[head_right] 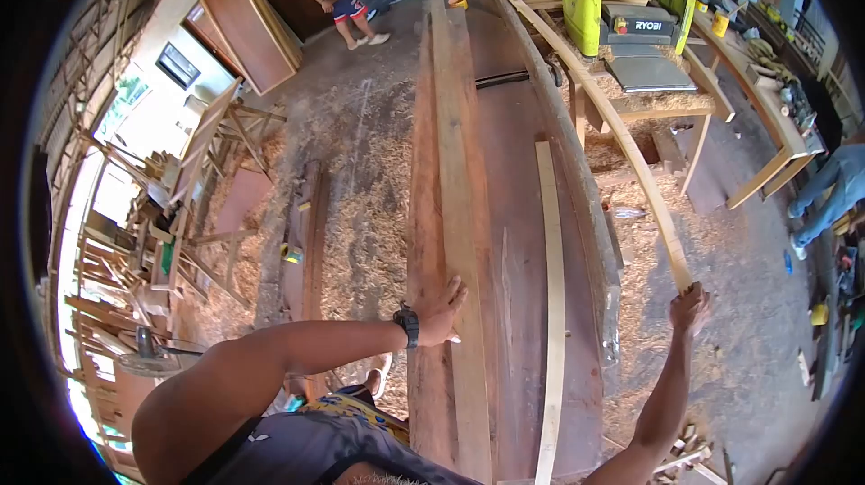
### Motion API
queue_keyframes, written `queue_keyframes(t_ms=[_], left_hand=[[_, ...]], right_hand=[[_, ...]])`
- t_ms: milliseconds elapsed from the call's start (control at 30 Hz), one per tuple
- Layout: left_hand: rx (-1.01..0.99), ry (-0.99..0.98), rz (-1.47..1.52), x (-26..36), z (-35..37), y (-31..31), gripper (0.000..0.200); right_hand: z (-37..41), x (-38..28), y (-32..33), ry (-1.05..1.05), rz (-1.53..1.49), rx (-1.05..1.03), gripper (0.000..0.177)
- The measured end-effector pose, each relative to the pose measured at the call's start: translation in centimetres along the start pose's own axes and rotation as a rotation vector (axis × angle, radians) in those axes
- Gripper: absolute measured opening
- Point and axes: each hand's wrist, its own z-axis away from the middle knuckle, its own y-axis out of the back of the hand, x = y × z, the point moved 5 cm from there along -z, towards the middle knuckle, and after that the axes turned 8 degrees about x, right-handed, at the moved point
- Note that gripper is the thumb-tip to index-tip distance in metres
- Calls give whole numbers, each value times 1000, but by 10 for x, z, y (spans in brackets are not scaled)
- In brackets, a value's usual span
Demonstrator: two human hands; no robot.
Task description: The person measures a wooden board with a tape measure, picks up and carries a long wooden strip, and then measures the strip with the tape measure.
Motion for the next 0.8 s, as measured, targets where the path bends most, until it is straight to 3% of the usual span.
queue_keyframes(t_ms=[200,267,333,400,433,533,600,633,733,800], left_hand=[[-38,8,-180,9,5,18,105],[-8,9,-120,6,-2,2,104],[16,14,-58,4,-2,-1,103],[5,-32,133,1,5,7,99],[0,-37,141,-1,8,5,99],[140,-103,91,-13,4,1,96],[-4,-143,546,-23,9,-16,87],[-4,-158,545,-32,15,-26,87],[399,-223,749,-66,59,-28,71],[326,-299,739,-88,89,-26,68]], right_hand=[[63,-19,102,-101,-145,-15,5],[101,-10,117,-92,-271,-45,4],[153,-15,136,-168,-331,-352,5],[228,-3,115,-400,-778,-583,2],[253,-59,178,-360,-618,-717,7],[348,-108,223,-594,-1070,-913,23],[396,-120,247,-537,-907,-906,23],[415,-134,264,-533,-894,-878,22],[479,-134,275,-475,-849,-826,19],[520,-133,277,-482,-862,-804,18]])
